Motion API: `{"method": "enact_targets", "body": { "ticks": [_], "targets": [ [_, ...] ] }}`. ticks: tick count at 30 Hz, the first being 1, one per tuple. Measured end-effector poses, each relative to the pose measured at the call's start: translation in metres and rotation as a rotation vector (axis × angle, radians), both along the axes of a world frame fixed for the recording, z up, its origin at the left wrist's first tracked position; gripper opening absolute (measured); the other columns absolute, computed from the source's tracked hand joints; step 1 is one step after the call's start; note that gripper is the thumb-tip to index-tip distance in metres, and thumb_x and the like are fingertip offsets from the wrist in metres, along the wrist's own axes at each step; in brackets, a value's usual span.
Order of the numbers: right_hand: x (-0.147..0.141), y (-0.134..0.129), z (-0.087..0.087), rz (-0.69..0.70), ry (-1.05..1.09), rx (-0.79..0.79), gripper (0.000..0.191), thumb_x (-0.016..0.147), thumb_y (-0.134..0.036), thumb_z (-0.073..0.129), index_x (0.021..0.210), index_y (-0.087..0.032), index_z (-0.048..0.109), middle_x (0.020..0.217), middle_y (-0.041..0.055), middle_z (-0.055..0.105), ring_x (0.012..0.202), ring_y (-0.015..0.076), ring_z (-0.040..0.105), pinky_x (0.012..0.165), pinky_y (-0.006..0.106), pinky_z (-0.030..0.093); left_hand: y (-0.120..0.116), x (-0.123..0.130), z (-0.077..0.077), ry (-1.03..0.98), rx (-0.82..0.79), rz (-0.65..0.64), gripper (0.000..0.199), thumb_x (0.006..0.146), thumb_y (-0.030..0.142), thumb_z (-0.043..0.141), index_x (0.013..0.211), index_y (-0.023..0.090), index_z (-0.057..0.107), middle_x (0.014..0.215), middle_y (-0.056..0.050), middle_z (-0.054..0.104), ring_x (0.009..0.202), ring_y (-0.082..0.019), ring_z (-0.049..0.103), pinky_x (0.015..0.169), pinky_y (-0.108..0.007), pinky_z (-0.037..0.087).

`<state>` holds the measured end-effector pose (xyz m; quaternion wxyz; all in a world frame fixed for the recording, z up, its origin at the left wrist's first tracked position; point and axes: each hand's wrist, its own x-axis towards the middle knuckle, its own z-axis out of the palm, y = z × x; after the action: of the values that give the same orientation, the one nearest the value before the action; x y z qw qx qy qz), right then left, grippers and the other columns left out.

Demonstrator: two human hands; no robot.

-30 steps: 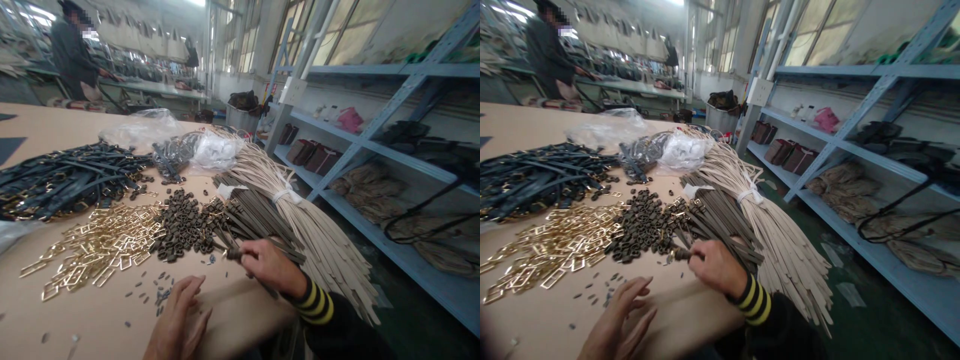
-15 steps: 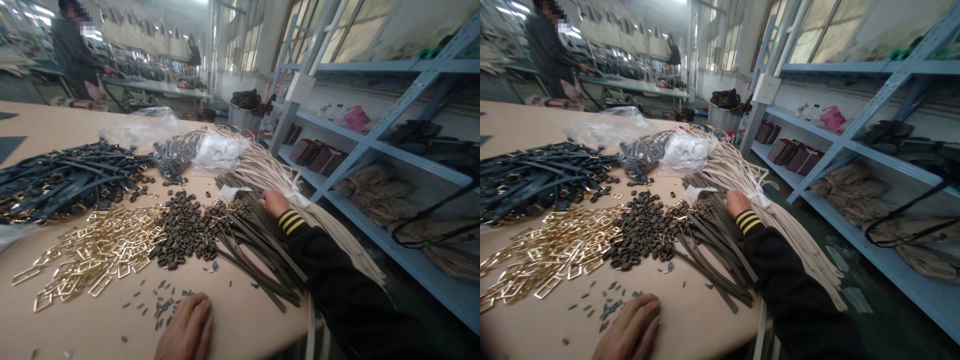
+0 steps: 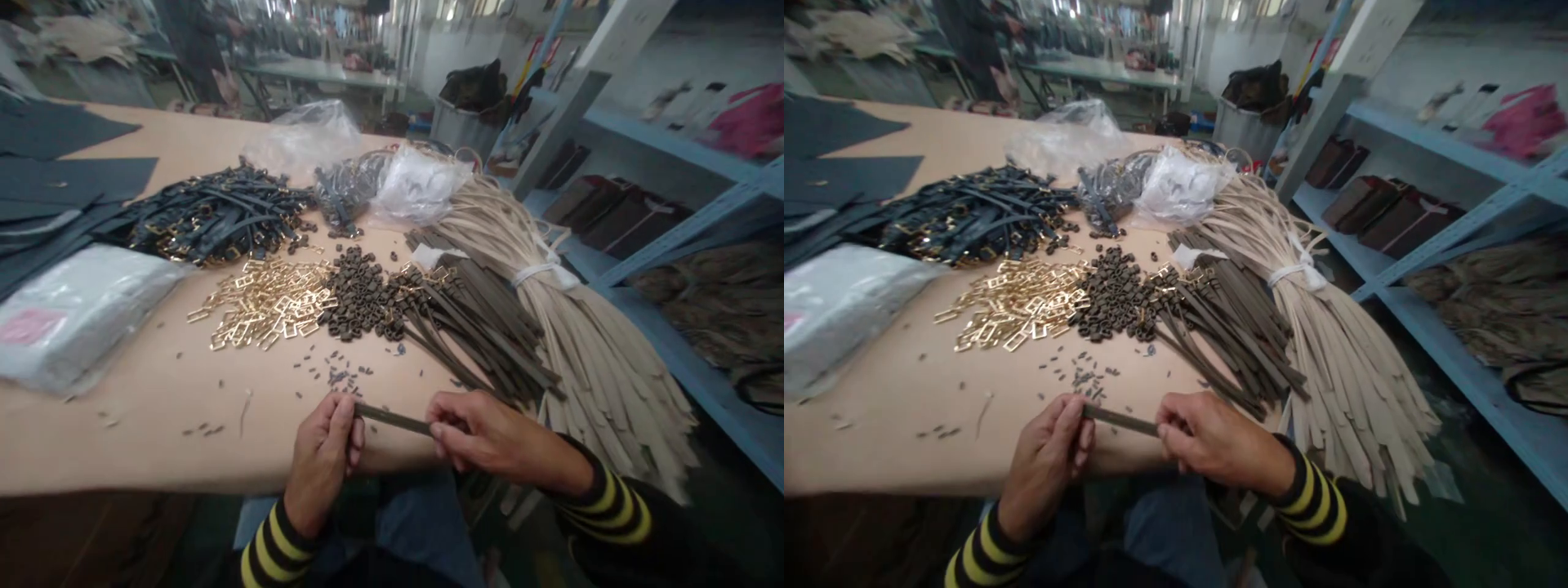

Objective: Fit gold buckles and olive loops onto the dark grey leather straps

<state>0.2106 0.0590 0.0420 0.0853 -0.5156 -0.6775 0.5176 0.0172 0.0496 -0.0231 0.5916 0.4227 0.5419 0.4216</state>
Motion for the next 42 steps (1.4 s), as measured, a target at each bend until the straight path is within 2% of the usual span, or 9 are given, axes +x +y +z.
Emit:
{"method": "enact_targets", "body": {
  "ticks": [3, 7, 15, 19, 21, 25, 30, 38, 42],
  "targets": [
    [-0.021, -0.031, -0.039, -0.087, 0.22, -0.268, 0.011, 0.079, -0.024, 0.042, 0.075, -0.014, 0.046, 0.065, 0.0006, 0.057, 0.045, 0.0053, 0.048, 0.044, 0.016, 0.038, -0.02, -0.009, -0.005, -0.001, -0.106, -0.03, 0.033, 0.077, 0.045, 0.045, 0.06, 0.017, 0.04, 0.039, 0.009, 0.037, 0.031, -0.003, 0.029, 0.03, -0.013, 0.023],
    [-0.046, -0.052, -0.075, -0.192, 0.431, -0.402, 0.016, 0.076, -0.028, 0.048, 0.084, -0.014, 0.048, 0.073, 0.0015, 0.057, 0.049, 0.0045, 0.049, 0.047, 0.017, 0.04, -0.047, -0.019, -0.019, -0.014, -0.231, -0.093, 0.035, 0.075, 0.046, 0.045, 0.057, 0.016, 0.041, 0.036, 0.008, 0.038, 0.028, -0.002, 0.028, 0.03, -0.014, 0.021],
    [-0.066, -0.06, -0.077, -0.187, 0.565, -0.449, 0.024, 0.072, -0.036, 0.056, 0.077, -0.014, 0.048, 0.064, -0.0019, 0.054, 0.051, 0.0059, 0.051, 0.047, 0.018, 0.039, -0.069, -0.018, -0.028, -0.28, -0.314, -0.008, 0.037, 0.072, 0.046, 0.051, 0.056, 0.017, 0.036, 0.038, 0.01, 0.033, 0.03, -0.002, 0.027, 0.031, -0.014, 0.018],
    [-0.069, -0.064, -0.077, -0.165, 0.645, -0.473, 0.031, 0.069, -0.042, 0.059, 0.072, -0.014, 0.048, 0.063, -0.0005, 0.057, 0.052, 0.007, 0.052, 0.049, 0.02, 0.04, -0.073, -0.016, -0.033, -0.382, -0.432, -0.116, 0.034, 0.075, 0.045, 0.046, 0.058, 0.017, 0.036, 0.042, 0.007, 0.036, 0.034, -0.005, 0.033, 0.034, -0.016, 0.019],
    [-0.071, -0.065, -0.08, -0.193, 0.631, -0.479, 0.032, 0.067, -0.042, 0.061, 0.071, -0.013, 0.049, 0.063, -0.0004, 0.057, 0.05, 0.0063, 0.052, 0.047, 0.019, 0.04, -0.074, -0.017, -0.035, -0.18, -0.344, -0.097, 0.026, 0.076, 0.039, 0.046, 0.064, 0.016, 0.041, 0.049, 0.005, 0.042, 0.04, -0.007, 0.039, 0.037, -0.018, 0.026],
    [-0.072, -0.065, -0.085, -0.302, 0.575, -0.468, 0.032, 0.066, -0.041, 0.062, 0.075, -0.013, 0.05, 0.064, -0.0013, 0.057, 0.049, 0.0052, 0.051, 0.045, 0.017, 0.039, -0.077, -0.022, -0.031, 0.36, 0.18, -0.018, 0.005, 0.076, 0.017, 0.047, 0.073, 0.015, 0.05, 0.073, -0.003, 0.051, 0.069, -0.012, 0.05, 0.064, -0.026, 0.042],
    [-0.072, -0.064, -0.087, -0.352, 0.567, -0.411, 0.033, 0.066, -0.042, 0.062, 0.076, -0.013, 0.05, 0.056, -0.0039, 0.053, 0.048, 0.0056, 0.049, 0.047, 0.019, 0.039, -0.082, -0.022, -0.024, 0.541, 0.561, -0.127, 0.01, 0.078, 0.01, 0.047, 0.087, 0.013, 0.05, 0.086, -0.007, 0.054, 0.084, -0.014, 0.051, 0.075, -0.028, 0.043],
    [-0.076, -0.066, -0.085, -0.38, 0.539, -0.402, 0.033, 0.063, -0.042, 0.063, 0.074, -0.014, 0.052, 0.054, -0.0035, 0.054, 0.047, 0.0069, 0.05, 0.05, 0.022, 0.042, -0.079, -0.017, -0.025, 0.664, 0.593, -0.111, 0.01, 0.08, 0.007, 0.04, 0.075, 0.015, 0.045, 0.084, -0.009, 0.048, 0.086, -0.017, 0.047, 0.075, -0.034, 0.043],
    [-0.074, -0.063, -0.085, -0.431, 0.562, -0.411, 0.031, 0.064, -0.041, 0.064, 0.075, -0.014, 0.053, 0.056, -0.0034, 0.056, 0.048, 0.007, 0.051, 0.051, 0.022, 0.043, -0.082, -0.018, -0.011, 0.423, 0.426, -0.228, 0.011, 0.08, 0.012, 0.039, 0.072, 0.017, 0.044, 0.084, -0.007, 0.047, 0.083, -0.016, 0.047, 0.076, -0.033, 0.043]
  ]
}}
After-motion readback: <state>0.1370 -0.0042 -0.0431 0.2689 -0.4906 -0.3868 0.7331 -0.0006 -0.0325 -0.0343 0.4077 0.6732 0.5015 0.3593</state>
